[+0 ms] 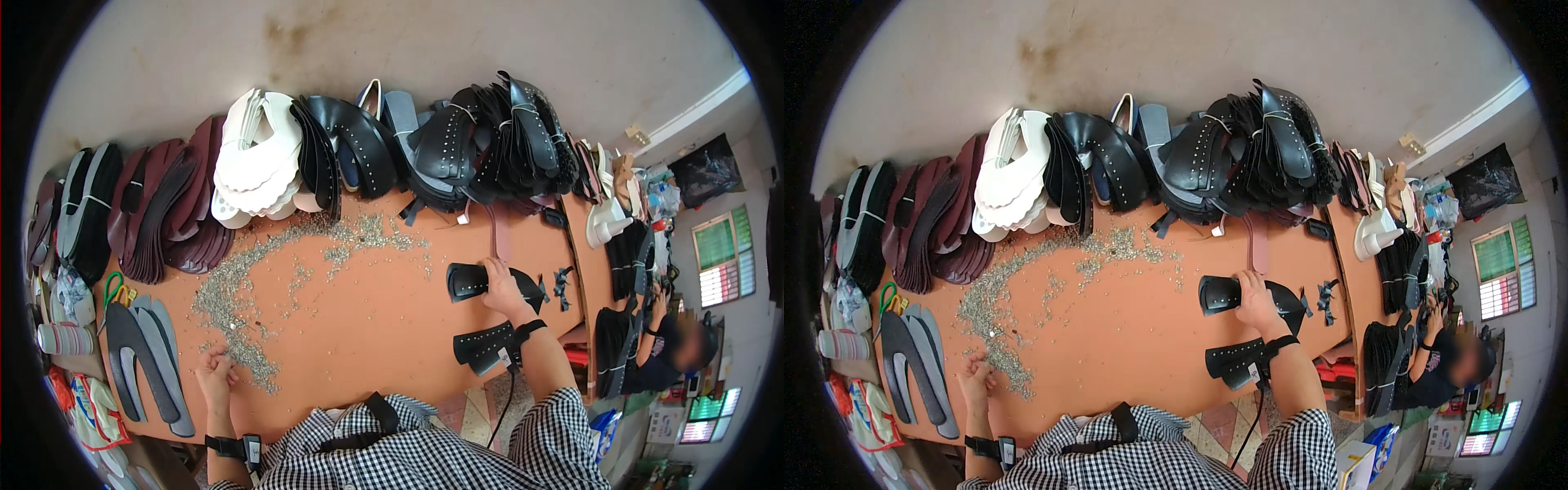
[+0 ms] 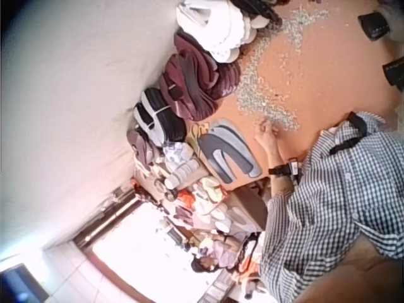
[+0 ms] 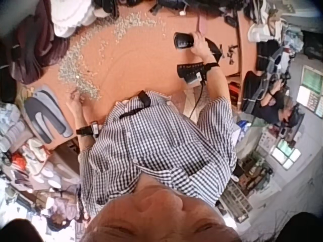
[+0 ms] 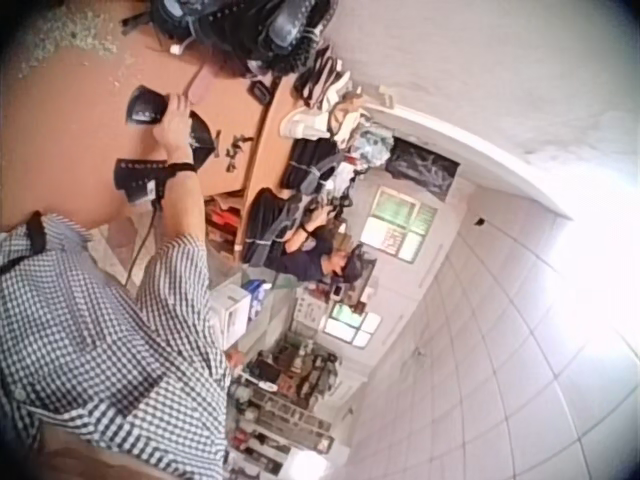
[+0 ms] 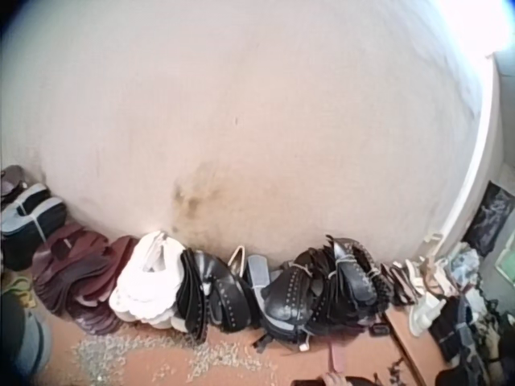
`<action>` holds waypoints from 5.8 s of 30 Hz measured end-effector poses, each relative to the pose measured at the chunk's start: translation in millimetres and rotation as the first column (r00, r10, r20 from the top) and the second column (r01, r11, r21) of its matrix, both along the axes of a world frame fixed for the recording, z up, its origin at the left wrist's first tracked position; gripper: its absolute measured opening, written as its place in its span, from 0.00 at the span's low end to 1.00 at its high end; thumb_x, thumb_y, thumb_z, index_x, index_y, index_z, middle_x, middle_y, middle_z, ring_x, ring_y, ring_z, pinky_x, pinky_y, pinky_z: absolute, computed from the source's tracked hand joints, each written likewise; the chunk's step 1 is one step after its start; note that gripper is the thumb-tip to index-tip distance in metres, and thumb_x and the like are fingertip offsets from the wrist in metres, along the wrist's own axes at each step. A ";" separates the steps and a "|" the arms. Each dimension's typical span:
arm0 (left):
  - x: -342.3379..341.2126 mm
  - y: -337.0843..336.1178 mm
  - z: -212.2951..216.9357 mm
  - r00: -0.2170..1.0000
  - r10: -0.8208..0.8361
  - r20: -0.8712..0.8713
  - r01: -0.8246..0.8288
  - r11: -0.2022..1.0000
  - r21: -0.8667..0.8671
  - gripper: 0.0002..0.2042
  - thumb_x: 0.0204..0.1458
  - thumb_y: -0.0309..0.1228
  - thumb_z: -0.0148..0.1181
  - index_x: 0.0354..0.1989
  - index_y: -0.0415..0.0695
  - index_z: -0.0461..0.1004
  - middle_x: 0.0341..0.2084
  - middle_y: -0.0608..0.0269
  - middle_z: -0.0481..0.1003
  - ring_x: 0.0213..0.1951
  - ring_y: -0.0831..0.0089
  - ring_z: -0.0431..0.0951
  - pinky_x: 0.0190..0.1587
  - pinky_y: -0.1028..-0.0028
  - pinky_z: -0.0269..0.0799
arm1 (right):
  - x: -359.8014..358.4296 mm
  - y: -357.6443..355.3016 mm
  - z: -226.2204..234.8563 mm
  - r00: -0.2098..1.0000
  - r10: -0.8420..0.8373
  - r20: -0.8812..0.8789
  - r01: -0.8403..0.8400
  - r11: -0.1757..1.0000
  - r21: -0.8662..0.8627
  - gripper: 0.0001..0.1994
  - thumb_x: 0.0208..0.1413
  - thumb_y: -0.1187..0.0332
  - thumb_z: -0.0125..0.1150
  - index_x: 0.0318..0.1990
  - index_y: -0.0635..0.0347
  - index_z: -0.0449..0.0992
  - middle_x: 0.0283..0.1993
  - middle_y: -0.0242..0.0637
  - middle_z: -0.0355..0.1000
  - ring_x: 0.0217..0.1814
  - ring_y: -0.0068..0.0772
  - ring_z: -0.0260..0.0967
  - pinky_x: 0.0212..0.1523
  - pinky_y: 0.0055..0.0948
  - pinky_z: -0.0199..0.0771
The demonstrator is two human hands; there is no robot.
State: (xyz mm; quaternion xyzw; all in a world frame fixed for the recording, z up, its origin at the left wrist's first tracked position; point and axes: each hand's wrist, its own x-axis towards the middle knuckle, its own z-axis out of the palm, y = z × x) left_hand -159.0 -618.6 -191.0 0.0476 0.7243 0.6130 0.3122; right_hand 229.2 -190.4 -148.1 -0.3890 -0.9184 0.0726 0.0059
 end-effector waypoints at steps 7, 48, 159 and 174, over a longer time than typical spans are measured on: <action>0.9 2.1 4.7 1.000 0.015 -0.025 -0.016 0.999 -0.036 0.09 0.48 0.22 0.51 0.38 0.35 0.68 0.17 0.67 0.70 0.12 0.85 0.65 0.12 0.87 0.56 | -22.8 -7.6 20.6 0.973 0.021 0.228 -0.007 0.998 -0.064 0.33 0.32 0.77 0.58 0.53 0.59 0.57 0.52 0.46 0.59 0.59 0.51 0.52 0.52 0.45 0.60; -2.9 -39.3 7.5 0.944 0.295 0.149 -0.325 0.911 0.253 0.03 0.47 0.23 0.55 0.31 0.40 0.70 0.21 0.67 0.70 0.19 0.83 0.65 0.20 0.84 0.59 | -98.6 -133.5 -40.8 0.479 -0.744 -0.467 0.027 0.544 -0.839 0.16 0.47 0.76 0.49 0.47 0.62 0.66 0.42 0.40 0.67 0.47 0.35 0.64 0.47 0.26 0.64; 9.7 71.7 19.9 0.700 -0.452 -0.552 0.302 0.889 -0.345 0.06 0.42 0.25 0.58 0.29 0.38 0.75 0.22 0.56 0.73 0.26 0.67 0.74 0.30 0.72 0.68 | -105.5 -168.9 77.4 -0.022 -0.988 -0.153 -0.546 0.140 -0.826 0.07 0.52 0.72 0.51 0.39 0.58 0.69 0.32 0.31 0.69 0.32 0.25 0.65 0.33 0.24 0.67; 8.5 127.6 5.3 0.422 -0.718 -0.554 0.312 0.688 -0.655 0.06 0.43 0.31 0.55 0.28 0.44 0.74 0.29 0.53 0.73 0.34 0.56 0.74 0.35 0.61 0.70 | -111.0 -201.1 60.6 0.131 -0.974 -0.185 -0.644 0.058 -0.763 0.07 0.47 0.81 0.53 0.27 0.56 0.66 0.33 0.31 0.69 0.36 0.23 0.66 0.40 0.23 0.66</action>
